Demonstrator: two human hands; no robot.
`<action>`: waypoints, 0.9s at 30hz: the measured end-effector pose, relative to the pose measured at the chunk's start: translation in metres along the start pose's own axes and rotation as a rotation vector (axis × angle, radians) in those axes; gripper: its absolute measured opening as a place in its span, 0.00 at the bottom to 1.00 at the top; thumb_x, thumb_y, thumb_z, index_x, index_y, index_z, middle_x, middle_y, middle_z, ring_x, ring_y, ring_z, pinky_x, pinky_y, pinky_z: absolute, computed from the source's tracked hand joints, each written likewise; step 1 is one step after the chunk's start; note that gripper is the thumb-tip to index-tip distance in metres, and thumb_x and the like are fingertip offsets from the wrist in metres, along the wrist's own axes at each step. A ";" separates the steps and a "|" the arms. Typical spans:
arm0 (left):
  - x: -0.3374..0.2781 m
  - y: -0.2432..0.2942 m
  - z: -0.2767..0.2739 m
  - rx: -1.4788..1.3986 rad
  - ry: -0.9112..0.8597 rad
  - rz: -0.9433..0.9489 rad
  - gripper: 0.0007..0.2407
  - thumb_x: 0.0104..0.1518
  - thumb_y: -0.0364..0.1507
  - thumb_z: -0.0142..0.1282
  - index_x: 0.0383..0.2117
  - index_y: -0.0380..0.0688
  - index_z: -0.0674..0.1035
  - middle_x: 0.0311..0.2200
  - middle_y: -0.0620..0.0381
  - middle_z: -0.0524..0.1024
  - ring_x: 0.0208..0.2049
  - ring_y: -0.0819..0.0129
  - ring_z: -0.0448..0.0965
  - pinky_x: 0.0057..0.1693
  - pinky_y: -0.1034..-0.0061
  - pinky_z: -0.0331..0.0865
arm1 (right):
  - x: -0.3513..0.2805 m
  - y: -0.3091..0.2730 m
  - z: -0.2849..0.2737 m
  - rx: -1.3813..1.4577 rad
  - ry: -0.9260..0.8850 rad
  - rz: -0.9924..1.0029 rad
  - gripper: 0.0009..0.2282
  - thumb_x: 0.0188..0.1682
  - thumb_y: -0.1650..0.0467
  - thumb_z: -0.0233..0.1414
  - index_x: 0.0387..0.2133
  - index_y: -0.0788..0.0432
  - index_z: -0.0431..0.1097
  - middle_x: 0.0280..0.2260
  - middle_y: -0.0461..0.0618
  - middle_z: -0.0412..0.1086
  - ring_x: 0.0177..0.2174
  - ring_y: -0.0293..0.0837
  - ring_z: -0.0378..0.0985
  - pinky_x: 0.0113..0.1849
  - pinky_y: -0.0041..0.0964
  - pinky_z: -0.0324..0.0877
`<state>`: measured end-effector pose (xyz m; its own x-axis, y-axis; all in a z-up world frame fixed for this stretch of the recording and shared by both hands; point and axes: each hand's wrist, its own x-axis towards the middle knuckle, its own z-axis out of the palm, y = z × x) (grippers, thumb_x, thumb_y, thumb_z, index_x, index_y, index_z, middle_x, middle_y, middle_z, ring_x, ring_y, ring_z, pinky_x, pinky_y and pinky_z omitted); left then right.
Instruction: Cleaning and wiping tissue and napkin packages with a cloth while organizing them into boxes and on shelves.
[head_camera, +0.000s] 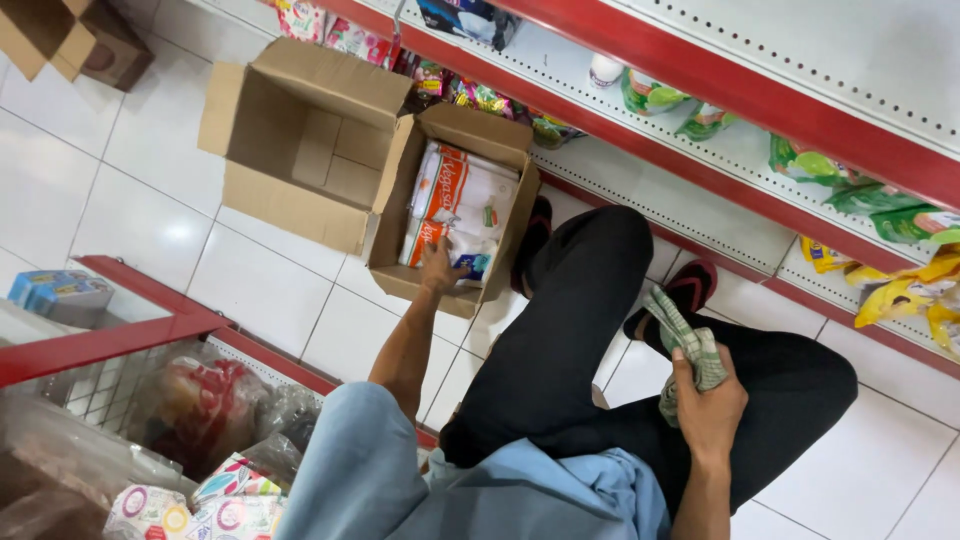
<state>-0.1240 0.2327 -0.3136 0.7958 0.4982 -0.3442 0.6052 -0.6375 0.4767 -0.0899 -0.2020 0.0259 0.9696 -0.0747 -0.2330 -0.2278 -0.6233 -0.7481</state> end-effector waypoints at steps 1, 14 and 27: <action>-0.002 0.011 -0.007 0.007 0.006 0.015 0.33 0.37 0.35 0.80 0.49 0.45 0.69 0.52 0.35 0.69 0.56 0.40 0.67 0.60 0.53 0.63 | -0.001 -0.001 -0.001 0.013 0.013 -0.001 0.13 0.53 0.67 0.57 0.46 0.63 0.73 0.30 0.53 0.76 0.30 0.42 0.78 0.34 0.36 0.71; -0.039 0.083 -0.053 -0.468 0.282 0.039 0.38 0.52 0.28 0.66 0.65 0.35 0.52 0.52 0.37 0.72 0.52 0.47 0.75 0.58 0.55 0.69 | -0.003 0.007 -0.008 0.159 0.050 -0.083 0.12 0.52 0.68 0.58 0.44 0.65 0.74 0.30 0.50 0.76 0.30 0.39 0.76 0.33 0.34 0.70; -0.144 0.306 -0.142 -1.553 -0.315 0.313 0.27 0.60 0.24 0.59 0.64 0.34 0.59 0.57 0.45 0.69 0.57 0.64 0.72 0.62 0.69 0.70 | 0.035 0.008 0.002 1.319 0.007 0.287 0.19 0.54 0.65 0.53 0.55 0.64 0.65 0.43 0.55 0.73 0.39 0.48 0.78 0.42 0.45 0.75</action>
<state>-0.0562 0.0494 -0.0037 0.9688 0.2102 -0.1313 -0.0193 0.5919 0.8058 -0.0583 -0.2081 0.0107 0.8732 -0.0812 -0.4806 -0.3325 0.6217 -0.7092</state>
